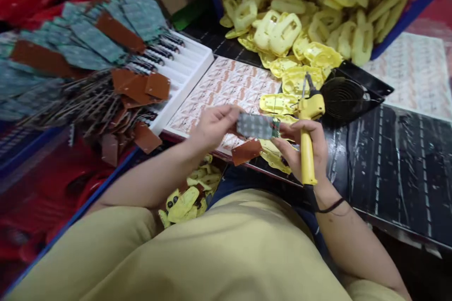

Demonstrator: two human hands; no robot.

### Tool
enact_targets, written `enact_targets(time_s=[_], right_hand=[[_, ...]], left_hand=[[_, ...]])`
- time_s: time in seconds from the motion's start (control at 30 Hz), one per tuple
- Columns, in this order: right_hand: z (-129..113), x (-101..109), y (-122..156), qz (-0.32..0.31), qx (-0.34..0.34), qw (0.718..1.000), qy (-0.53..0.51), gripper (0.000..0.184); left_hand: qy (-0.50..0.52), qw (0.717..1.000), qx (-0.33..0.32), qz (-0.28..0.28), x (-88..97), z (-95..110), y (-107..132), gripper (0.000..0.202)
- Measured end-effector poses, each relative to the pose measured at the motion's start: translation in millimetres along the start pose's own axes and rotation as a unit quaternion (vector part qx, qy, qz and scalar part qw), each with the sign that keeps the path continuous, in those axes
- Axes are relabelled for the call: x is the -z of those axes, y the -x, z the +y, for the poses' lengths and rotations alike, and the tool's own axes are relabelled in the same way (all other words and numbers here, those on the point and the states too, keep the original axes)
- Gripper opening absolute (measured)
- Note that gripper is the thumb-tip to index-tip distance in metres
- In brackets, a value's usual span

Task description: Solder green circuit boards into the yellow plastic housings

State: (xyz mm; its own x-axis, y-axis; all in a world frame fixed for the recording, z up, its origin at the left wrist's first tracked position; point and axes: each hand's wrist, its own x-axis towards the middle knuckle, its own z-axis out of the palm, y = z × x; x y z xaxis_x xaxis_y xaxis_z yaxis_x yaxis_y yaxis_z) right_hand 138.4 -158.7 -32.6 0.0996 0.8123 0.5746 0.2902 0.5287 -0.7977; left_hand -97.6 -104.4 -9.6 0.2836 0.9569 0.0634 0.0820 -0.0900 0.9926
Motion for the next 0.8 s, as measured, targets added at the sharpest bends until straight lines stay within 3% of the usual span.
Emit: enact_targets(time_s=[0.1,0.17,0.23,0.33,0.4,0.47,0.6,0.7,0.8], right_hand=[[-6.7,1.5,5.7,0.079,-0.013,0.996,0.025,0.035],[-8.5,8.7,9.4,0.082,-0.010,0.995,0.049,0.036],[-10.3,15.2,12.5,0.070,-0.002,0.995,0.073,0.034],[-14.3,16.7,16.1,0.043,0.023,0.992,0.116,0.026],[-17.0,12.2,18.4,0.028,0.039,0.990,0.134,0.023],[-18.9,6.1,20.6,0.025,0.049,0.989,0.136,0.021],[-18.6,3.4,22.0,0.025,0.082,0.987,0.136,0.023],[-10.6,18.6,15.1,0.005,0.113,0.983,0.142,0.026],[10.5,40.4,-0.2,-0.053,0.116,0.969,0.212,0.024]], left_hand=[[0.059,0.998,0.001,-0.028,-29.0,-20.1,7.7,0.082],[-0.037,0.995,-0.078,-0.049,-32.3,-17.8,7.8,0.071],[-0.155,0.970,-0.171,-0.079,-31.8,-9.2,3.3,0.052],[-0.189,0.950,-0.225,-0.103,-38.4,4.8,-5.9,0.027],[-0.119,0.969,-0.200,-0.086,-48.6,11.1,-9.9,0.024],[-0.037,0.985,-0.152,-0.068,-59.3,14.5,-10.9,0.035],[0.083,0.991,-0.064,-0.088,-65.2,19.6,-10.1,0.054],[0.091,0.987,-0.026,-0.130,-46.0,32.8,-15.8,0.051],[0.026,0.988,-0.021,-0.151,-13.1,56.7,-30.3,0.040]])
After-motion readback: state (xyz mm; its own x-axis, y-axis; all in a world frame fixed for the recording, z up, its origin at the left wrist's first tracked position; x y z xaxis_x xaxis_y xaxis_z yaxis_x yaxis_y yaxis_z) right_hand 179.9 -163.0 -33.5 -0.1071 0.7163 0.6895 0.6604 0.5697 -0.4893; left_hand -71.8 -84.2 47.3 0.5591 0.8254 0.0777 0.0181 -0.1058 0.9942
